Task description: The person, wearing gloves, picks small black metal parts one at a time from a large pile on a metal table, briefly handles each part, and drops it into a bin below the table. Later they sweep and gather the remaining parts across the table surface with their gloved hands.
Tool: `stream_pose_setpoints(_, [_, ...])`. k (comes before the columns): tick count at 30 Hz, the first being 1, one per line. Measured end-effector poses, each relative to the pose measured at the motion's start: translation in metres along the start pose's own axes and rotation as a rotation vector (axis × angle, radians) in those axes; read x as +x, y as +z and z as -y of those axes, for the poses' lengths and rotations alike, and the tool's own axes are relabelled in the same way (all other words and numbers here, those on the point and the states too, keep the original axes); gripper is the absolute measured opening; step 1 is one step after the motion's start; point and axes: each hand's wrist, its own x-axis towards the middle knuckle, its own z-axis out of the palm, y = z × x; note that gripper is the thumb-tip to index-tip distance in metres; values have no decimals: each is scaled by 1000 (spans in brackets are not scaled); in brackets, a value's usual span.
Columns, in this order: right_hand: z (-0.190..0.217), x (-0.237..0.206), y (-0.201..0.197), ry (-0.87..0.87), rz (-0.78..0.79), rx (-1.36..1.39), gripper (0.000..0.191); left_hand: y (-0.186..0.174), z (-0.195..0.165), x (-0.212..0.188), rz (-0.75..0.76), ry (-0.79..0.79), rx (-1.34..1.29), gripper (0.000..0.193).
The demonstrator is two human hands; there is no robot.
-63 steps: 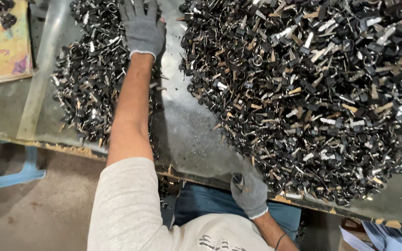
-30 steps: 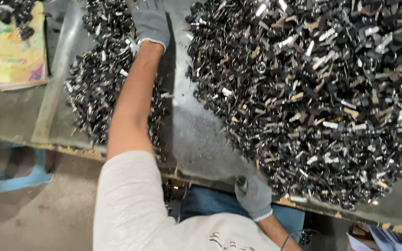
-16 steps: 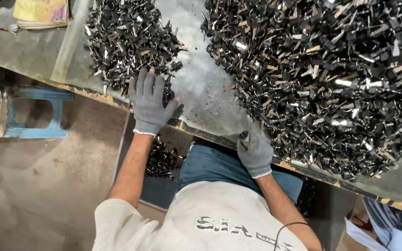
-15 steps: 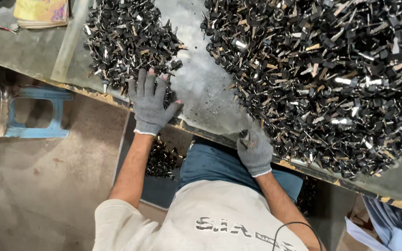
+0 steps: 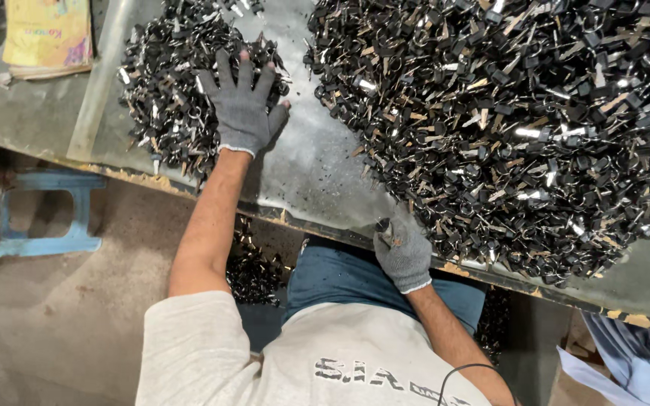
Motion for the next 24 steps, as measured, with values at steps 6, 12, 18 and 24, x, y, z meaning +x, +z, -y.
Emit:
stream_pose_setpoints(6, [9, 9, -13, 29, 16, 20, 69, 18, 6, 45, 18, -89, -7, 75])
stream_pose_setpoints(12, [17, 13, -19, 62, 18, 30, 61, 38, 15, 86, 17, -132, -24, 78])
stream_pose_setpoints(18, [14, 3, -17, 116, 61, 27, 36, 62, 11, 135, 26, -244, -40, 78])
stream_pose_setpoints(24, [11, -8, -14, 177, 128, 19, 27, 66, 18, 180, 140, -371, 3, 78])
